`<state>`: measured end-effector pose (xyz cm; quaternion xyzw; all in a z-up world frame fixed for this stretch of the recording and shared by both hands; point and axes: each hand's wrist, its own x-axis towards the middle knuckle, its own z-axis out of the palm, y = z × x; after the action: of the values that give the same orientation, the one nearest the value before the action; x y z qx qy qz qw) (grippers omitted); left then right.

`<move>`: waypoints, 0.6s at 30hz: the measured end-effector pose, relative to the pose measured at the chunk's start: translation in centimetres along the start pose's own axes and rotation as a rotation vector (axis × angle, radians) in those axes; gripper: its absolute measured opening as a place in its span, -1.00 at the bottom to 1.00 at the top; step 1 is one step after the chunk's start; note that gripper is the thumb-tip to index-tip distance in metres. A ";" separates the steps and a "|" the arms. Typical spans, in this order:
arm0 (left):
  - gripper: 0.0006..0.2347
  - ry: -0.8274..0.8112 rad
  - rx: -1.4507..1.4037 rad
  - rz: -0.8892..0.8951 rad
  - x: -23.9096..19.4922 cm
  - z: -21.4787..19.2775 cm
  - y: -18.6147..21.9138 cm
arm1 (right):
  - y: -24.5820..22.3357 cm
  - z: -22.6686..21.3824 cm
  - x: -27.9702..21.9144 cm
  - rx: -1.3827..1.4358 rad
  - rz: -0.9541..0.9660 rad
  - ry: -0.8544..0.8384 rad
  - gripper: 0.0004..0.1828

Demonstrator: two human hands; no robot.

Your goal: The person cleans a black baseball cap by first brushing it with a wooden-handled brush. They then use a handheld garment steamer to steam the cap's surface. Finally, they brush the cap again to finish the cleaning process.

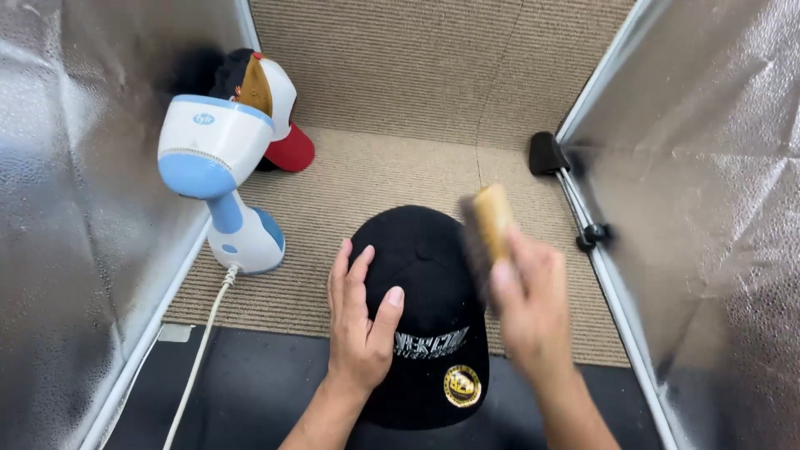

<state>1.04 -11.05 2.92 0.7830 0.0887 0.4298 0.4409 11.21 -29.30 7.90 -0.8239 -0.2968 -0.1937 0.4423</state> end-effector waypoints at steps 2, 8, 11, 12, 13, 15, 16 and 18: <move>-0.50 0.001 0.020 0.019 -0.4 0.0 -0.4 | 0.1 -0.5 -4.0 -0.084 -0.206 -0.015 -0.49; -0.50 0.014 0.012 -0.020 -0.7 0.1 -0.3 | 5.2 -0.6 -9.1 -0.188 0.011 0.075 -0.45; -0.50 0.004 0.005 -0.022 -0.1 0.4 -0.3 | 5.6 0.2 -10.2 -0.050 -0.109 0.066 -0.46; -0.50 0.015 0.007 -0.017 -0.3 0.4 -0.5 | 5.2 0.3 -10.1 0.036 0.001 -0.023 -0.45; -0.50 0.010 0.007 -0.027 -0.8 0.4 -0.4 | 4.1 -0.7 -9.9 0.033 0.010 -0.030 -0.45; -0.49 0.017 -0.024 -0.013 -0.7 0.2 -0.2 | 1.9 -2.2 -7.9 -0.079 0.370 -0.005 -0.34; -0.49 0.024 -0.029 -0.001 -0.5 0.4 -0.3 | 2.1 -1.9 -8.9 -0.079 0.359 0.005 -0.34; -0.48 0.016 -0.042 -0.054 -1.1 0.6 -0.4 | 2.8 -1.3 -11.9 0.013 -0.099 -0.030 -0.46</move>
<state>0.86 -11.72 1.79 0.7672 0.1043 0.4259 0.4680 4.07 -35.40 0.00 -0.8081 -0.3452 -0.2009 0.4330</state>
